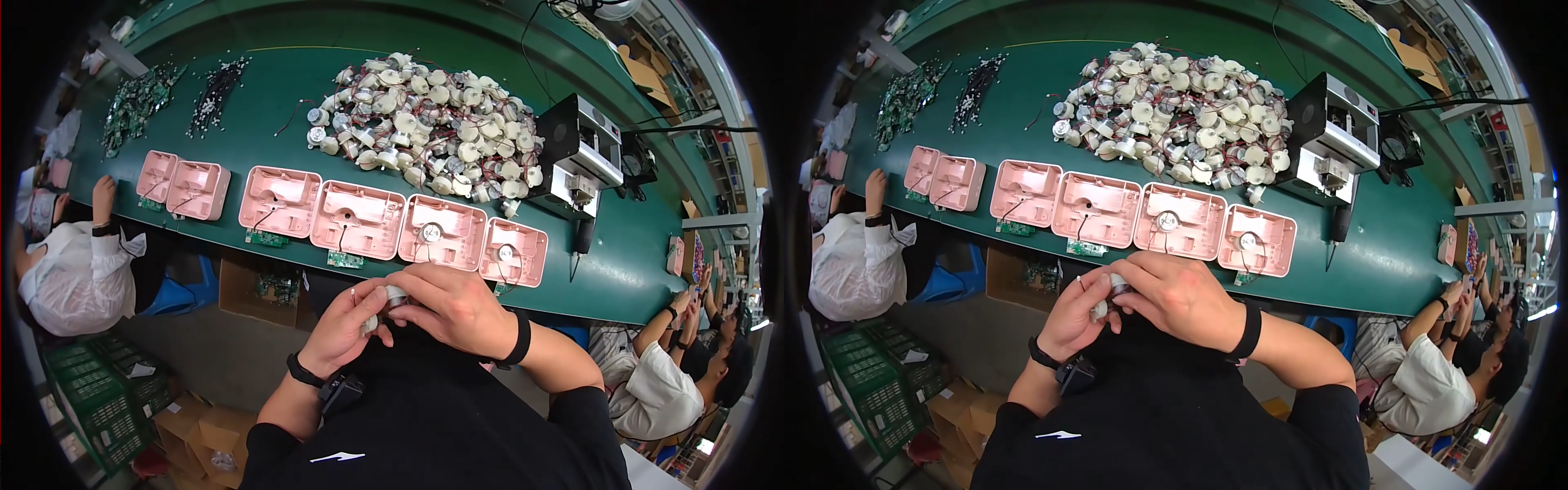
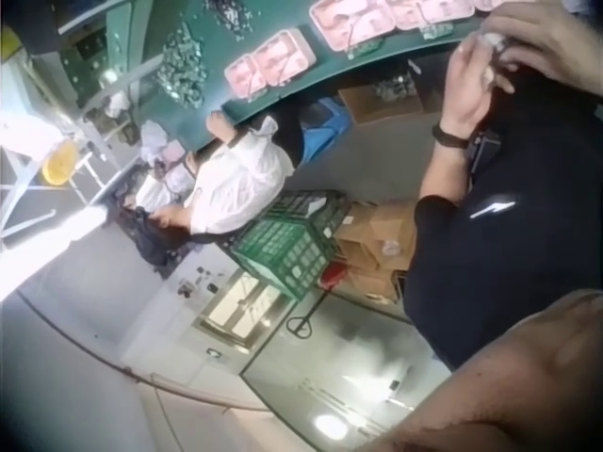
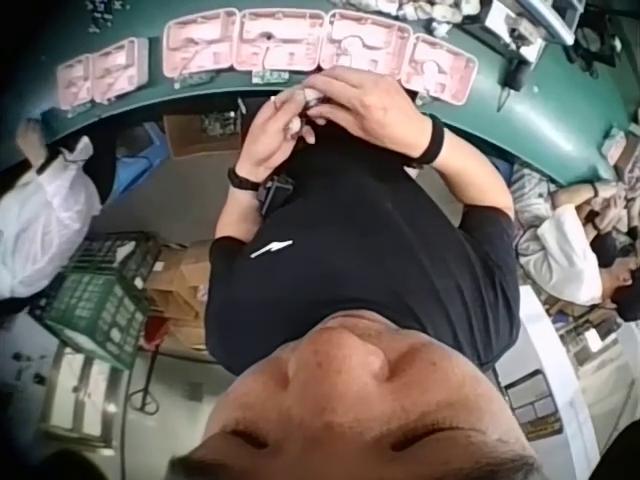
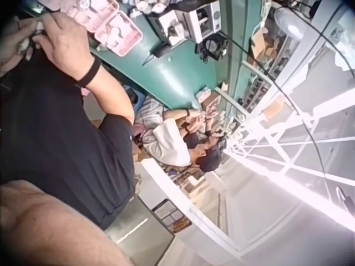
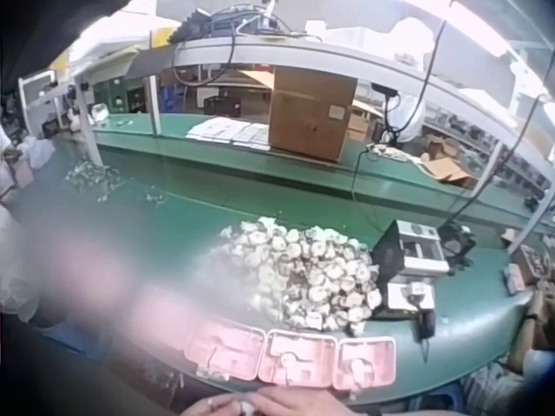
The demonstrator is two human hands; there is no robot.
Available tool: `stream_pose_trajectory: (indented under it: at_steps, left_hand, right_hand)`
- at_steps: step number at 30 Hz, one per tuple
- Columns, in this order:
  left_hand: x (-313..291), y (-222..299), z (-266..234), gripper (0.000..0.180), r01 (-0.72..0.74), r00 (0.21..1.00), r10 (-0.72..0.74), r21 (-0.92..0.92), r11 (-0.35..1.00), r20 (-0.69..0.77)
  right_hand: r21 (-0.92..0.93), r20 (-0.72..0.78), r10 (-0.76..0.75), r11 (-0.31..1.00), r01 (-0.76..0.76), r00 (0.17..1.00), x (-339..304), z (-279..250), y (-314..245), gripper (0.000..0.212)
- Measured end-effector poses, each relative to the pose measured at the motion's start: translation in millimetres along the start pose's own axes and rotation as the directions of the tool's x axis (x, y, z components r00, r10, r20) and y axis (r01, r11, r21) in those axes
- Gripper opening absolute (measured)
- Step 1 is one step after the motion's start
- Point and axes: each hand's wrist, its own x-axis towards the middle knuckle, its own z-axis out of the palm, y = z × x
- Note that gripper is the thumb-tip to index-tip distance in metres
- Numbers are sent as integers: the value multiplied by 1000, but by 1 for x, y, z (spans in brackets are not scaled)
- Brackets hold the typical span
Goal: The person picks up a motor from a pile, places it into a pink plastic housing, and secures it using a power screwdriver. This process is repeated for several housings, after which the person reaches for more motors to continue the assembly.
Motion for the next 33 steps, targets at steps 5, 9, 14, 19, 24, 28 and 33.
stream_pose_trajectory:
  at_steps: [5,9,14,19,24,28,33]
  left_hand:
    - [-3,-3,-4,28,-59,998,59,-25,998,-34]
    - [-7,4,2,26,-66,990,52,-104,992,-130]
    - [-14,1,-8,27,-106,985,105,-6,994,-134]
    - [-27,-1,-17,23,-217,954,185,-115,970,-236]
    - [-47,-15,-32,29,-303,904,221,-185,935,-366]
    - [-60,-16,-31,35,-332,893,262,-143,932,-366]
    - [-73,-5,-32,39,-216,933,159,-148,965,-324]
  right_hand:
    - [-46,58,-35,998,38,998,3,2,0,39]
    - [-227,15,-185,956,183,983,9,8,-8,39]
    - [-294,110,-244,918,266,964,26,10,-20,37]
    - [-291,109,-154,940,179,982,60,9,-15,31]
    - [-416,165,-48,902,113,985,96,34,18,26]
    - [-503,245,-48,848,169,968,107,51,34,28]
    - [-541,262,1,828,146,965,113,56,32,30]
